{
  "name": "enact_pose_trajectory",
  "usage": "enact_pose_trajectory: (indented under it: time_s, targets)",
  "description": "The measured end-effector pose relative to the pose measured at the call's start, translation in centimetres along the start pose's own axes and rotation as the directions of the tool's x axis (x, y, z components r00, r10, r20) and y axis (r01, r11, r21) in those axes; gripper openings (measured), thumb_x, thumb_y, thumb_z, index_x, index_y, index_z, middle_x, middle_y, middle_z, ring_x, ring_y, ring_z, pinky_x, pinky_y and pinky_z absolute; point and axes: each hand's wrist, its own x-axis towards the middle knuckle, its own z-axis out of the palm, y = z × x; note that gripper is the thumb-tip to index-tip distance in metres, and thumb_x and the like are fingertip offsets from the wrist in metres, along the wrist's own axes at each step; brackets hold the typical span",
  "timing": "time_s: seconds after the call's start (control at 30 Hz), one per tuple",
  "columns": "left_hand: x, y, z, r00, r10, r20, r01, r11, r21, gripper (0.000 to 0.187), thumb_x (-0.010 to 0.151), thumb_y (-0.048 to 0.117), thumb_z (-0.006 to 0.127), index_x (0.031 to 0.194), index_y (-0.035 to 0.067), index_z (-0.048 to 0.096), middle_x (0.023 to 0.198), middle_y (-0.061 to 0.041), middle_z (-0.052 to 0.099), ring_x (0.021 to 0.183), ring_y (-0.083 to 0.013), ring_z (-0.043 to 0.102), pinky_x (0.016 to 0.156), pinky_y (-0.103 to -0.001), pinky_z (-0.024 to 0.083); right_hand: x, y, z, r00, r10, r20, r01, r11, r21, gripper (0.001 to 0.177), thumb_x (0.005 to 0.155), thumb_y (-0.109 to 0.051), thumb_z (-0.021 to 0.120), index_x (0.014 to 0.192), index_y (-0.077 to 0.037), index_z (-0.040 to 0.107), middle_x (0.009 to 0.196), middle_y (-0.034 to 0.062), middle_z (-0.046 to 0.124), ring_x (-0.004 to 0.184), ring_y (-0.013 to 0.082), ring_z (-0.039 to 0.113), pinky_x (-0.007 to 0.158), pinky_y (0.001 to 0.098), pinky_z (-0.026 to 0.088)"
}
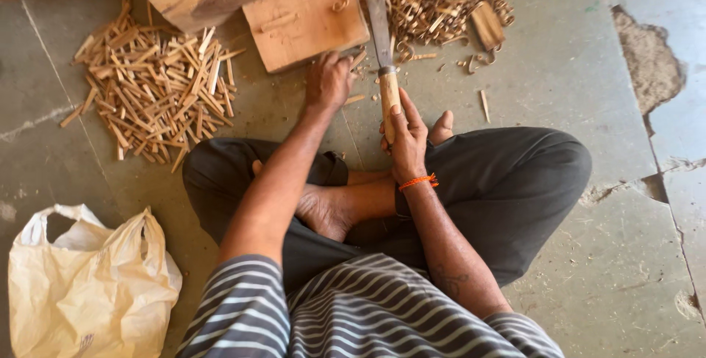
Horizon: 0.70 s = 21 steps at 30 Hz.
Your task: The person sits on the floor and uses a chisel and mallet to carve small wooden sticks from a larger block of wood. They repeatedly strike the chisel to produce thin shavings and small sticks, which accumulate on the floor. Finally, they gather the carved sticks and place them into a white plastic bag.
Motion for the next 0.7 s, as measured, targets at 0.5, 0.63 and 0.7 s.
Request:
enact_pose_trajectory:
  time_s: [0.5,0.63,0.7]
  targets:
    - [-3.3,0.7,-9.7,0.882,-0.403,0.245,0.415,0.415,-0.81,0.043,0.091,0.014,0.076,0.128,0.004,0.06,0.095,-0.006,0.072,0.084,-0.0119,0.07,0.072,-0.026,0.061,-1.2,0.1,-0.3,0.953,-0.196,0.23,0.241,0.952,-0.187,0.064,0.095,-0.005,0.059,0.158,-0.01,0.046,0.102,0.0037,0.063,0.075,0.0077,0.056,0.065,0.0238,0.05]
    - [-4.3,-0.5,-10.4,0.934,-0.334,0.125,0.277,0.461,-0.843,0.033,0.1,0.015,0.074,0.129,0.003,0.061,0.098,-0.004,0.074,0.092,-0.0118,0.071,0.083,-0.026,0.06,-3.4,-5.5,-0.1,0.919,-0.247,0.306,0.342,0.887,-0.311,0.062,0.091,0.004,0.067,0.15,-0.007,0.053,0.111,0.0137,0.065,0.094,0.0127,0.069,0.083,0.0293,0.062]
    - [-4.5,-1.4,-10.3,0.951,-0.309,0.006,0.199,0.599,-0.775,0.03,0.101,0.012,0.075,0.127,0.003,0.064,0.104,-0.005,0.073,0.095,-0.0138,0.071,0.083,-0.027,0.06,-4.6,-10.7,-0.1,0.854,-0.362,0.375,0.519,0.65,-0.555,0.058,0.086,0.003,0.076,0.141,-0.005,0.057,0.13,0.0178,0.066,0.112,0.0161,0.067,0.086,0.0311,0.062]
